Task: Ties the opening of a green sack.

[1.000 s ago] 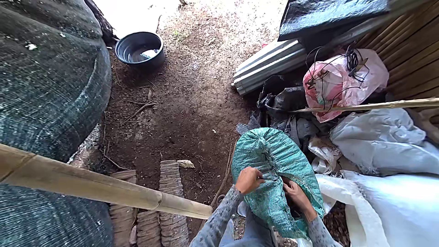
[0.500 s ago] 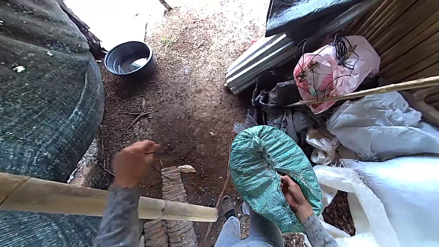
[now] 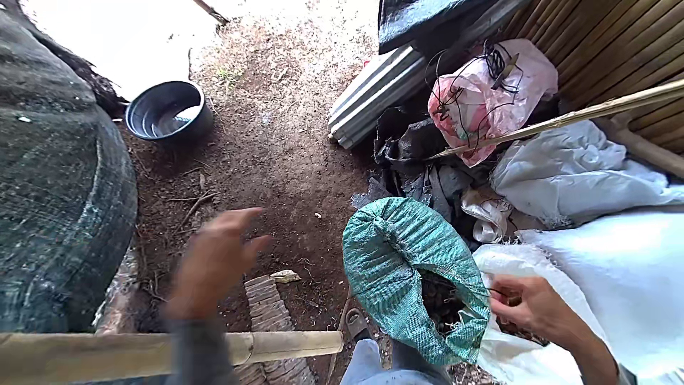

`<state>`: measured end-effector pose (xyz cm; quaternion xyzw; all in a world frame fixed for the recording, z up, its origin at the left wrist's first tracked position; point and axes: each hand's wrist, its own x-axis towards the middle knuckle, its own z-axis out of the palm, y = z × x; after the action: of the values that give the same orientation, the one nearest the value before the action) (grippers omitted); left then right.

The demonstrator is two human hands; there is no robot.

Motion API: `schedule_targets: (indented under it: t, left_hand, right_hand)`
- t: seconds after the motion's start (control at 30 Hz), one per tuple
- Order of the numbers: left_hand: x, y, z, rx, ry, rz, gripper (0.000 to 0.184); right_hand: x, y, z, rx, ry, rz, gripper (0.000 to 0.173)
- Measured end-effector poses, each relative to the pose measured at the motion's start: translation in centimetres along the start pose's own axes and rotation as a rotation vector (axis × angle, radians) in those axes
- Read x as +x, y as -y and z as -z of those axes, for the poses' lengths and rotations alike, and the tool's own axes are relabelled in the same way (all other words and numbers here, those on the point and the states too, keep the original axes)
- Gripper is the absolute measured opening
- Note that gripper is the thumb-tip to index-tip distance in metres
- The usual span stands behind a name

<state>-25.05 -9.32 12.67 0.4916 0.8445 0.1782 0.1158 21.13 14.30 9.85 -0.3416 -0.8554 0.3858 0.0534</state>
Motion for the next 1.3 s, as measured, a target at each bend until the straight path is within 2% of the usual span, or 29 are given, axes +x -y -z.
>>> schedule_targets:
  t: [0.07,0.1,0.17,0.23,0.27,0.33,0.37,0.4,0.47,0.53,0.57,0.6,0.67,0.73,0.8,0.83,0.9,0.97,1.07,1.13,1.17,1.23,1.3]
  left_hand:
    - [2.5,-8.7,-6.4,-0.254,0.161,-0.112,0.029]
    - [3.1,-11.8,-10.2,-0.378,0.285,-0.206,0.028]
    - [3.0,-17.0,-16.3,-0.455,0.529,-0.351,0.031]
    - [1.5,-20.2,-20.6,-0.399,0.614,-0.339,0.035]
    - [0.5,-20.7,-22.1,-0.352,0.610,-0.283,0.038]
    - [-1.2,-19.6,-24.1,-0.289,0.494,-0.150,0.047]
    - [-1.6,-18.1,-24.2,-0.283,0.470,-0.078,0.052]
    - [-1.7,-16.4,-24.0,-0.275,0.461,-0.027,0.056]
    - [-1.3,-13.4,-22.6,-0.313,0.430,0.011,0.052]
    - [-0.7,-13.0,-21.2,-0.425,0.361,-0.022,0.035]
    - [-0.2,-14.0,-20.7,-0.449,0.409,-0.014,0.027]
    - [0.2,-15.3,-20.4,-0.430,0.516,0.019,0.030]
    - [0.6,-17.6,-21.5,-0.298,0.711,0.086,0.045]
    - [0.5,-17.8,-22.7,-0.242,0.730,0.066,0.028]
    - [0.1,-15.6,-22.6,-0.391,0.650,0.044,0.022]
    - [-0.3,-15.0,-22.9,-0.466,0.628,0.055,0.021]
    - [-0.9,-14.8,-23.4,-0.527,0.617,0.121,0.020]
    - [-0.5,-14.8,-23.3,-0.510,0.639,0.160,0.023]
    - [0.8,-14.5,-23.5,-0.465,0.688,0.000,0.030]
    - [1.7,-14.0,-23.5,-0.412,0.777,-0.098,0.027]
    - [2.5,-13.9,-23.0,-0.382,0.812,-0.127,0.025]
    - [3.4,-14.4,-21.5,-0.301,0.866,-0.151,0.024]
    - [3.0,-14.5,-21.6,-0.284,0.829,-0.237,0.030]
  right_hand:
    - [2.4,1.2,-0.8,-0.057,-0.128,0.081,0.015]
    - [3.5,1.5,-1.3,0.044,-0.152,0.050,0.015]
    - [4.8,1.5,-1.8,0.451,-0.097,-0.090,0.012]
    - [4.2,0.0,-2.7,0.792,-0.014,-0.221,0.014]
    - [3.0,-1.4,-3.3,0.863,0.049,-0.293,0.019]
    - [-0.1,-5.7,-3.8,0.745,0.293,-0.403,0.023]
    - [-1.5,-7.8,-3.6,0.664,0.394,-0.447,0.024]
    - [-2.4,-9.0,-3.3,0.639,0.411,-0.462,0.023]
    - [-2.0,-8.7,-2.1,0.653,0.286,-0.406,0.022]
    - [0.6,-6.3,-1.2,0.772,0.119,-0.295,0.022]
    - [2.0,-5.1,-1.0,0.883,0.057,-0.217,0.023]
    - [3.2,-4.1,-1.3,0.987,0.020,-0.145,0.025]
    - [4.2,-2.5,-3.0,1.114,0.031,-0.100,0.027]
    - [3.1,-2.7,-3.9,0.997,0.133,-0.207,0.024]
    - [1.2,-4.9,-2.9,0.753,0.266,-0.331,0.023]
    - [0.5,-5.7,-2.3,0.720,0.282,-0.370,0.021]
    - [1.1,-5.2,-0.9,0.710,0.210,-0.373,0.020]
    - [2.5,-4.0,-1.0,0.783,0.057,-0.369,0.021]
    - [3.3,-2.4,-5.0,0.965,-0.168,-0.469,0.023]
    - [1.7,-0.4,-6.7,0.822,-0.134,-0.499,0.024]
    - [0.6,0.1,-5.0,0.662,-0.113,-0.463,0.025]
    - [-1.7,-0.3,1.2,0.361,-0.175,-0.407,0.023]
    - [-3.7,-1.1,7.2,0.199,-0.273,-0.420,0.019]
